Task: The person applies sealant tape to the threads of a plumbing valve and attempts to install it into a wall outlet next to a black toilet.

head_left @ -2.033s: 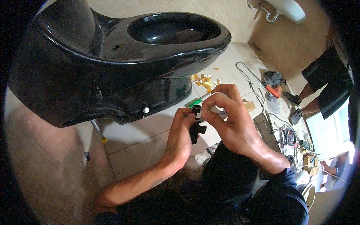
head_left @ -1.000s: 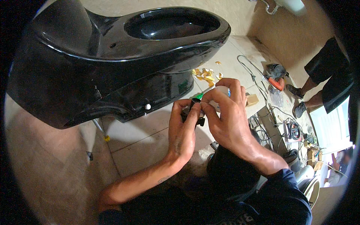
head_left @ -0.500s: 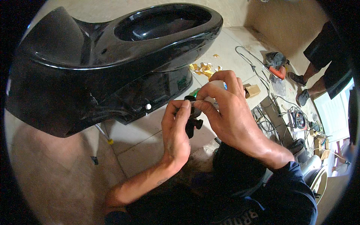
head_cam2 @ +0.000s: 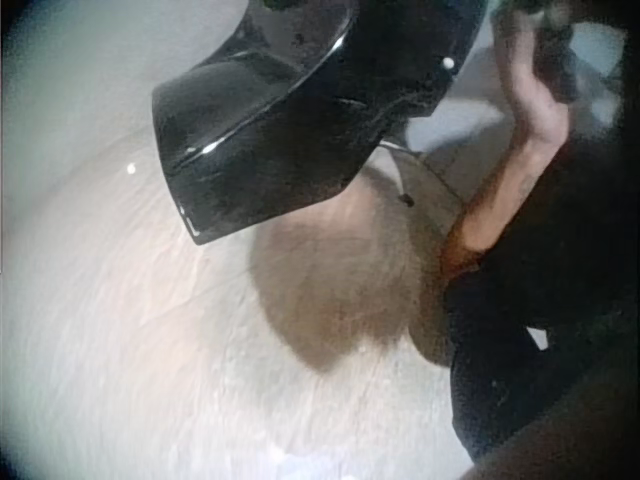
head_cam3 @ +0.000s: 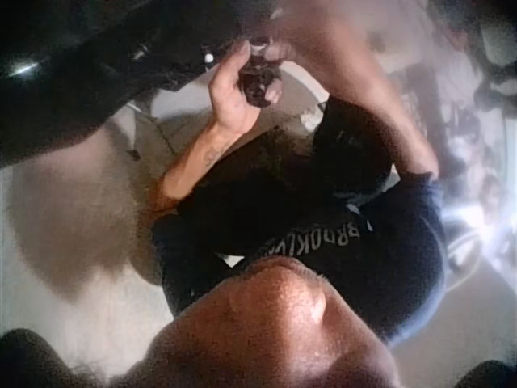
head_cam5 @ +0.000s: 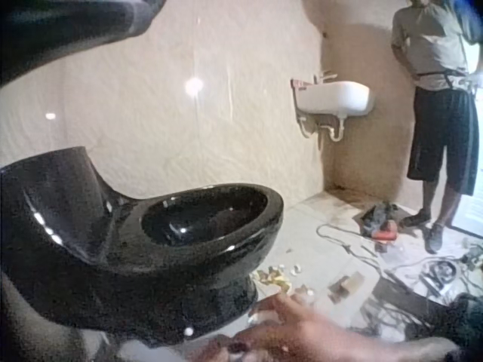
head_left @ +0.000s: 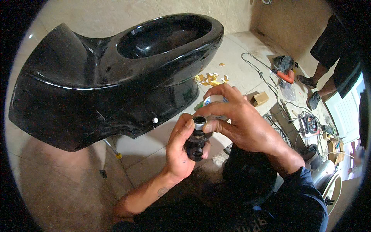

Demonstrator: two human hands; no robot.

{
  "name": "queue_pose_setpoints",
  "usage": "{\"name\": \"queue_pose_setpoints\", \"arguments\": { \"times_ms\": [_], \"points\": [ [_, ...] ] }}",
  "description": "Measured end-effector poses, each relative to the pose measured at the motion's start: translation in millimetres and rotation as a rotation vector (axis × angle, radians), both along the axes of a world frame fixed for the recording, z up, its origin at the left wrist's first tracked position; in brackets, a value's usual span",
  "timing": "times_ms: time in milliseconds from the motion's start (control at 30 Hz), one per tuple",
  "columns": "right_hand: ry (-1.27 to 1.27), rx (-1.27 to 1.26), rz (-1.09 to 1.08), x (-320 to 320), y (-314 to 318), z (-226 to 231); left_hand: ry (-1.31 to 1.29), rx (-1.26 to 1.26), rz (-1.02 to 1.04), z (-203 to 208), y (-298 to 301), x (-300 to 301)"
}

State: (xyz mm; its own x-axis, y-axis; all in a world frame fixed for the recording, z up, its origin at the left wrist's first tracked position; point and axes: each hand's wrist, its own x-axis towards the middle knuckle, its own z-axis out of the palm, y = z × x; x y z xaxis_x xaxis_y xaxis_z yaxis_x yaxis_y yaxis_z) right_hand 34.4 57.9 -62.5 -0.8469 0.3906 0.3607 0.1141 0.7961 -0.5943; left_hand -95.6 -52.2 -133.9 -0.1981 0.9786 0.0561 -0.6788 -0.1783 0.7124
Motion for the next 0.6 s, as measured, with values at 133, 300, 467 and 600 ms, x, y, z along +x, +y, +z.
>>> {"name": "queue_pose_setpoints", "arguments": {
  "times_ms": [133, 300, 467, 600],
  "points": [
    [0.029, -0.207, 0.151, -0.1, 3.4, -1.5, -0.107, 0.008, -0.111, 4.0, -4.5, -1.8],
    [0.058, -0.260, 0.175, -2.0, 6.5, -8.3, -0.269, 0.061, -0.387, -3.1, -2.0, -11.4],
    [0.060, -0.170, 0.113, -4.6, 2.5, -3.3, -0.421, 0.028, -0.530, -1.5, -0.6, -12.7],
    [0.076, -0.173, 0.067, -6.5, 1.5, -1.0, -0.269, 0.022, -0.425, 10.7, -2.3, -12.6]
  ]
}}
